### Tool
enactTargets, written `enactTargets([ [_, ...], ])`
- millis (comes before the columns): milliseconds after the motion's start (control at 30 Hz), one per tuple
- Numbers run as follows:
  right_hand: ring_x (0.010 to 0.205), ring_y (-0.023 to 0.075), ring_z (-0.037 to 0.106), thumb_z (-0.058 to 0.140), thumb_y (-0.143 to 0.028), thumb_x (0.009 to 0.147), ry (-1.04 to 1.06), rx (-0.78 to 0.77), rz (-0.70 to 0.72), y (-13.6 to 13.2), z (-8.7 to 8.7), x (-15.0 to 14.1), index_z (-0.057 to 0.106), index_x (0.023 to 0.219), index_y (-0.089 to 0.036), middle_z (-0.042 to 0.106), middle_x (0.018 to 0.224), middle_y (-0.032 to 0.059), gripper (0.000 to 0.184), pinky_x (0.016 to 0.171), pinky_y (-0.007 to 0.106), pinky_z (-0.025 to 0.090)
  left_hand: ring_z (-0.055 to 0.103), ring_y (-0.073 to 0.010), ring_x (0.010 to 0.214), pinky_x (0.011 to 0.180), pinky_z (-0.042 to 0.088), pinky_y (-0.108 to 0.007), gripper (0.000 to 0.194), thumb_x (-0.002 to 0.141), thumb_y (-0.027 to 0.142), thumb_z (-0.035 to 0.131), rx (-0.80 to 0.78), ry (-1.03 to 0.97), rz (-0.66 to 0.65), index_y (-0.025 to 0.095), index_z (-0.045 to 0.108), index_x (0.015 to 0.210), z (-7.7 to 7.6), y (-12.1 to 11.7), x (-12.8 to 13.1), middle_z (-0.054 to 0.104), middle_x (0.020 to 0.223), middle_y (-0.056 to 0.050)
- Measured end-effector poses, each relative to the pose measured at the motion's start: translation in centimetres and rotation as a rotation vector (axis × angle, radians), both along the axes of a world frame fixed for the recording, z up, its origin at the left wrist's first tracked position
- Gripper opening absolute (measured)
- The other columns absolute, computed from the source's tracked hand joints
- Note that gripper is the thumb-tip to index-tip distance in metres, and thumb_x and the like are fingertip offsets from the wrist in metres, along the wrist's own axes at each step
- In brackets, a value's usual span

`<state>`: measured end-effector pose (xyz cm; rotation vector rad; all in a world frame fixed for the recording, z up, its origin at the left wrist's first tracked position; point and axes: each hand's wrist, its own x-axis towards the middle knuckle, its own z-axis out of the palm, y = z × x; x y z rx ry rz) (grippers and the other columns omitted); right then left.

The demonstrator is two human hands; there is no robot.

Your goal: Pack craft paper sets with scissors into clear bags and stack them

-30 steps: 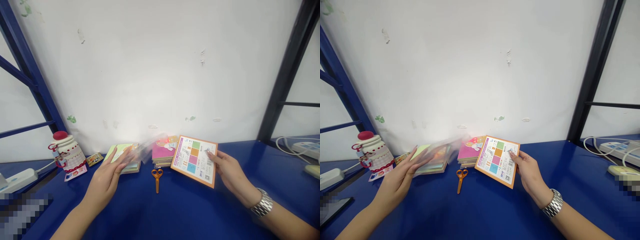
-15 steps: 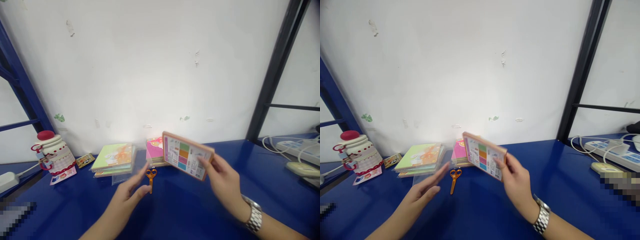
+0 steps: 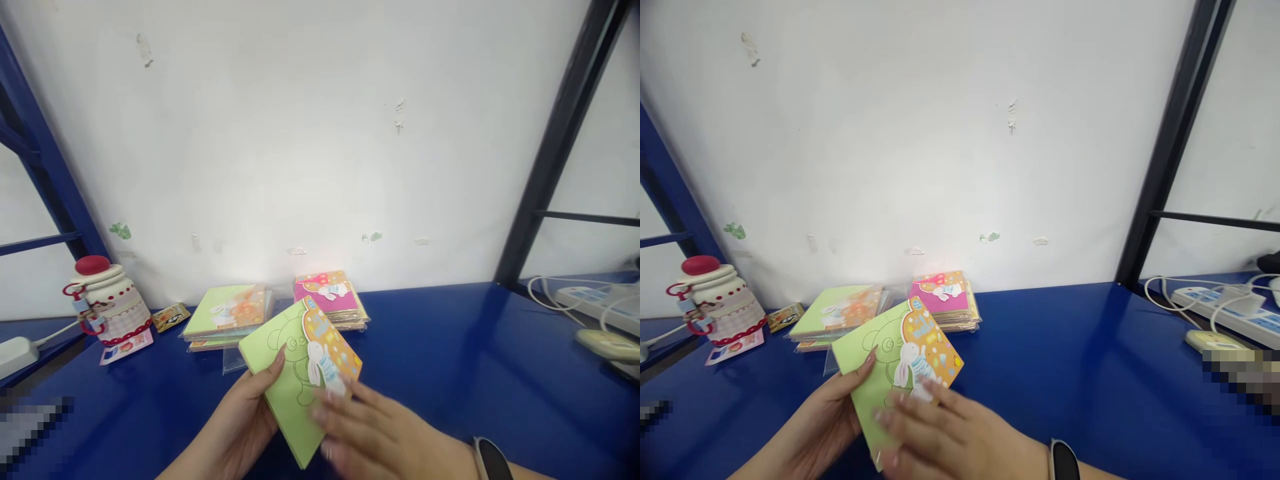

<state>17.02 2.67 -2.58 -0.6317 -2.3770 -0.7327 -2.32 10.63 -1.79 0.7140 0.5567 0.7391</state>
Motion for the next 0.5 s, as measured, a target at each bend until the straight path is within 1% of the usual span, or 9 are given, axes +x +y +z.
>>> enactTargets([
  [67,0.132,0.0128,0.033,0.038,-0.019,0.098,-0.141,-0.004,0.067,-0.1,-0.1,-0.6,0.041,0.134,-0.014,0.048,0.137,-0.0021,0.037,0.111,0.03,0.025,0.064,-0.0313,0.099,0.087,0.05,-0.041,0.048,0.087,0.031,0.057,0.021,0.008,0.016,0.009,0.047,0.129,-0.2,0.3,0.0,0.067,0.11,-0.018],
  [100,0.132,0.0119,0.034,0.034,-0.017,0.098,-0.201,-0.013,0.069,-0.2,-0.2,-0.9,0.039,0.136,-0.014,0.045,0.139,-0.003,0.038,0.11,0.027,0.025,0.064,-0.0315,0.1,0.088,0.049,-0.042,0.049,0.087,0.031,0.057,0.025,0.007,0.019,0.01,0.047,0.129,-0.3,0.4,0.0,0.066,0.112,-0.018],
  [167,0.132,0.0167,0.035,0.034,-0.015,0.097,-0.261,-0.046,0.028,-0.2,-0.8,-1.3,0.039,0.136,-0.009,0.043,0.141,0.003,0.039,0.109,0.028,0.028,0.064,-0.031,0.101,0.088,0.049,-0.041,0.049,0.087,0.032,0.057,0.031,0.003,0.018,0.01,0.047,0.129,-0.4,0.3,0.1,0.066,0.113,-0.018],
  [233,0.132,0.0232,0.034,0.04,-0.011,0.094,-0.218,-0.096,-0.03,-0.1,-1.3,-1.4,0.041,0.134,-0.004,0.043,0.14,0.0115,0.041,0.108,0.032,0.031,0.063,-0.0305,0.102,0.088,0.049,-0.04,0.049,0.087,0.034,0.057,0.032,0.001,-0.008,0.01,0.047,0.129,-0.4,0.1,0.2,0.066,0.113,-0.018],
  [300,0.133,0.0253,0.029,0.046,-0.01,0.09,-0.155,-0.185,-0.062,-0.1,-1.6,-1.0,0.039,0.134,0.0,0.042,0.14,0.0169,0.046,0.107,0.035,0.031,0.062,-0.0298,0.104,0.089,0.048,-0.039,0.049,0.087,0.034,0.056,0.024,-0.001,-0.027,0.01,0.048,0.129,-0.3,-0.1,0.2,0.066,0.113,-0.018],
  [367,0.135,0.0232,0.025,0.053,-0.017,0.089,-0.055,-0.3,-0.06,-0.2,-1.6,-0.2,0.031,0.139,-0.003,0.039,0.142,0.0176,0.057,0.108,0.035,0.029,0.061,-0.0285,0.107,0.092,0.046,-0.038,0.048,0.088,0.035,0.055,0.022,-0.007,-0.024,0.012,0.048,0.13,-0.2,0.0,-0.1,0.066,0.113,-0.016],
  [433,0.136,0.0217,0.024,0.057,-0.027,0.087,0.141,-0.407,-0.06,-0.3,-1.3,0.8,0.023,0.144,-0.012,0.035,0.146,0.0138,0.068,0.109,0.036,0.029,0.06,-0.0276,0.108,0.095,0.044,-0.038,0.048,0.087,0.036,0.056,0.034,-0.002,-0.012,0.014,0.048,0.13,-0.1,0.2,-0.4,0.067,0.114,-0.015],
  [467,0.136,0.0221,0.025,0.057,-0.029,0.087,0.284,-0.463,-0.085,-0.2,-1.2,1.2,0.021,0.145,-0.018,0.033,0.147,0.0115,0.069,0.109,0.038,0.029,0.06,-0.0275,0.109,0.096,0.043,-0.038,0.049,0.087,0.037,0.056,0.046,0.005,-0.006,0.014,0.048,0.13,-0.1,0.4,-0.7,0.066,0.114,-0.015],
  [500,0.136,0.0229,0.028,0.055,-0.03,0.088,0.457,-0.523,-0.124,-0.1,-1.1,1.7,0.023,0.144,-0.023,0.033,0.148,0.0094,0.065,0.108,0.04,0.031,0.059,-0.0277,0.11,0.096,0.042,-0.038,0.049,0.087,0.037,0.057,0.056,0.018,-0.005,0.014,0.049,0.129,-0.2,0.6,-0.9,0.066,0.114,-0.015],
])
